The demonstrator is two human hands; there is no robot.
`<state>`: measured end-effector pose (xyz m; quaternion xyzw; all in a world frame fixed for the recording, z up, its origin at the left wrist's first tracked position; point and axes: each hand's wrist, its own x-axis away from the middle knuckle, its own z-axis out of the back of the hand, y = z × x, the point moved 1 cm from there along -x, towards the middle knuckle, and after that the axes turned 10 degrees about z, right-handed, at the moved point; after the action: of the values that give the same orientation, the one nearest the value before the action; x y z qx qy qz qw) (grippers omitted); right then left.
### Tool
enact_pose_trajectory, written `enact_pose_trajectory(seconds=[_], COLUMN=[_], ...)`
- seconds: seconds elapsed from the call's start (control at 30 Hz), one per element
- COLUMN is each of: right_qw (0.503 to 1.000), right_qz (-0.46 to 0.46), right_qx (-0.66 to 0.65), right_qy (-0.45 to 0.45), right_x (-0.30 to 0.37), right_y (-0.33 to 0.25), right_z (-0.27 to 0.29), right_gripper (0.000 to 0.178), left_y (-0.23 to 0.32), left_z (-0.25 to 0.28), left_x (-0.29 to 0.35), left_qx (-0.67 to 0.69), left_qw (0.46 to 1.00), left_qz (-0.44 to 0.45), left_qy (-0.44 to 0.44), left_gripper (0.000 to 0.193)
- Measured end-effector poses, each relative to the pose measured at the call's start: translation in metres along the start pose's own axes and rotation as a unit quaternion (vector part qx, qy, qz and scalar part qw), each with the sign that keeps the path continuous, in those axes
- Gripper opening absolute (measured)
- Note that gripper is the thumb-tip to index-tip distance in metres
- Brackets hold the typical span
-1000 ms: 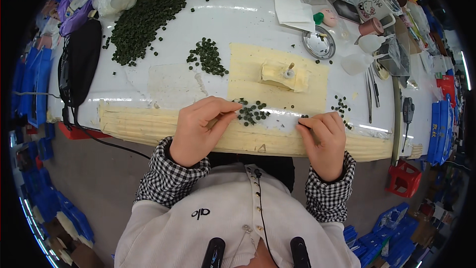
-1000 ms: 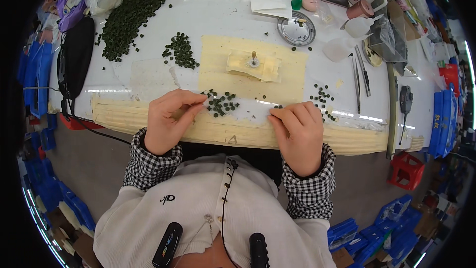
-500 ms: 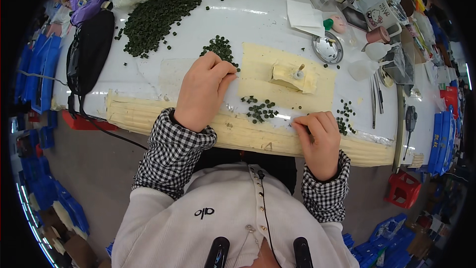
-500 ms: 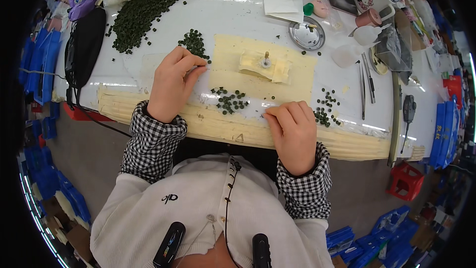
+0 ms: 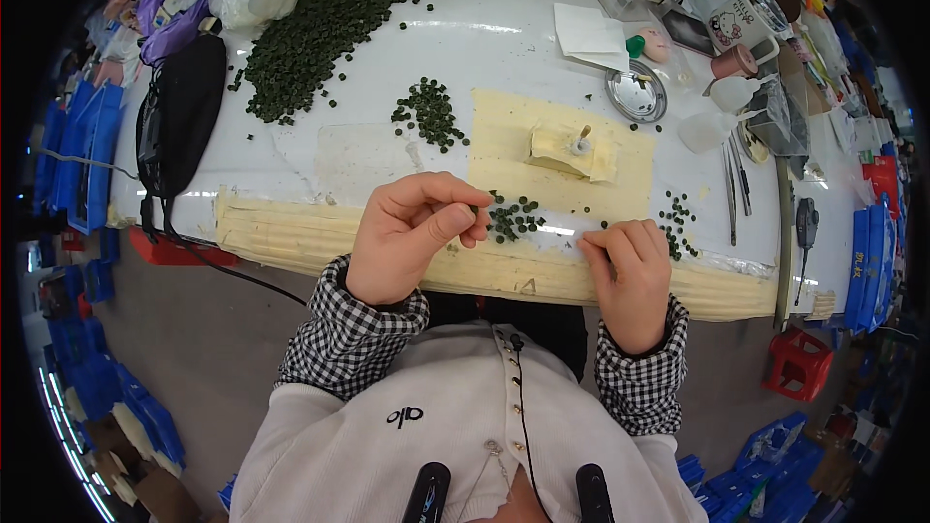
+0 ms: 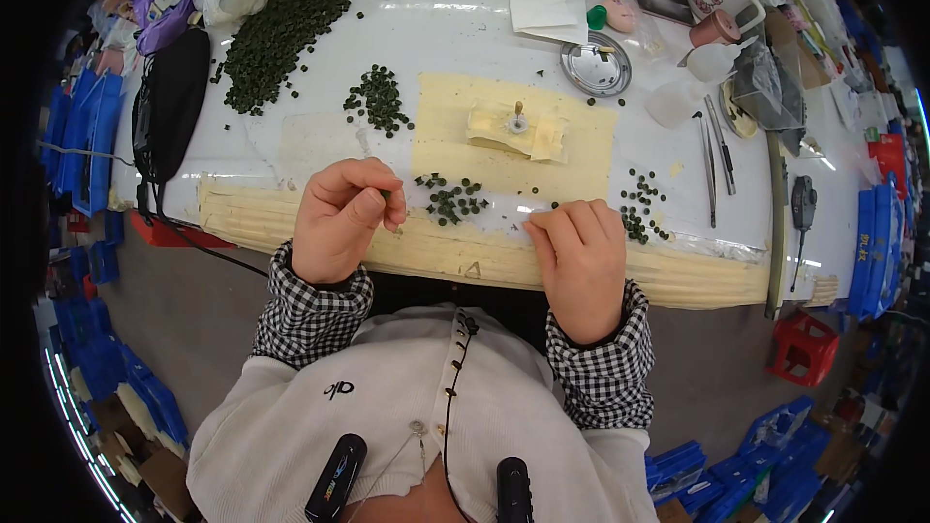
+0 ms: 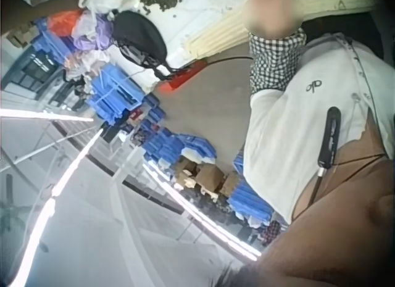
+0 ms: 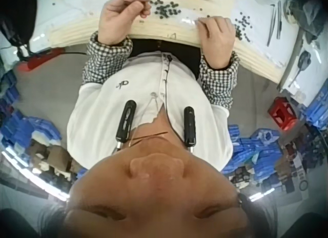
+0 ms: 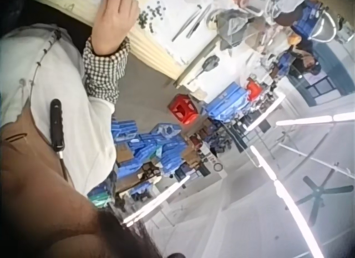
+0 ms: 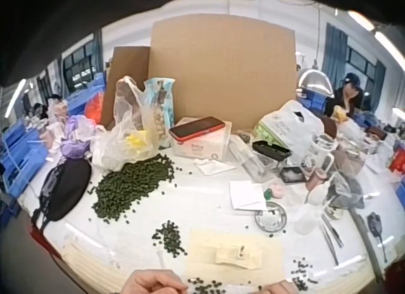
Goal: Picking up small green components and mounting them onto a small plastic base.
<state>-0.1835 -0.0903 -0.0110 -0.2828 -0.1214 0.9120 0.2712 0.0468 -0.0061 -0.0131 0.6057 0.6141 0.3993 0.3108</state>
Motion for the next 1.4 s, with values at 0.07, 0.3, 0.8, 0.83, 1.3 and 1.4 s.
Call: enact_pose_trajectory(seconds=[0.07,0.3,0.8,0.83,1.3,1.4], right_qw=[1.000,0.999,0.962,0.962,0.970,0.970], right_qz=[-0.002,-0.007,0.014,0.025,0.068,0.093], right_qx=[0.001,-0.035,-0.254,-0.253,-0.207,-0.203], right_qy=[-0.003,-0.002,0.098,0.101,0.106,0.098], right_x=[-0.001,-0.003,-0.035,-0.037,-0.037,-0.037], right_y=[-0.001,-0.002,-0.044,-0.045,-0.044,-0.042], right_z=[-0.001,-0.003,0.015,0.014,0.011,0.013], right_gripper=[0.015,0.014,0.018,0.018,0.024,0.025], left_y=[-0.005,-0.008,-0.007,-0.007,-0.005,-0.001], left_z=[-0.001,-0.010,-0.032,-0.031,-0.039,-0.039], left_x=[0.004,0.007,0.009,0.009,0.013,0.014], left_qx=[0.042,0.120,-0.094,-0.102,-0.116,-0.134], left_qw=[0.998,0.990,0.994,0.993,0.990,0.988], left_qz=[0.040,0.069,-0.059,-0.062,-0.044,-0.045], left_qy=[-0.016,-0.013,0.012,0.011,0.060,0.059], left_gripper=[0.018,0.023,0.023,0.023,0.034,0.032])
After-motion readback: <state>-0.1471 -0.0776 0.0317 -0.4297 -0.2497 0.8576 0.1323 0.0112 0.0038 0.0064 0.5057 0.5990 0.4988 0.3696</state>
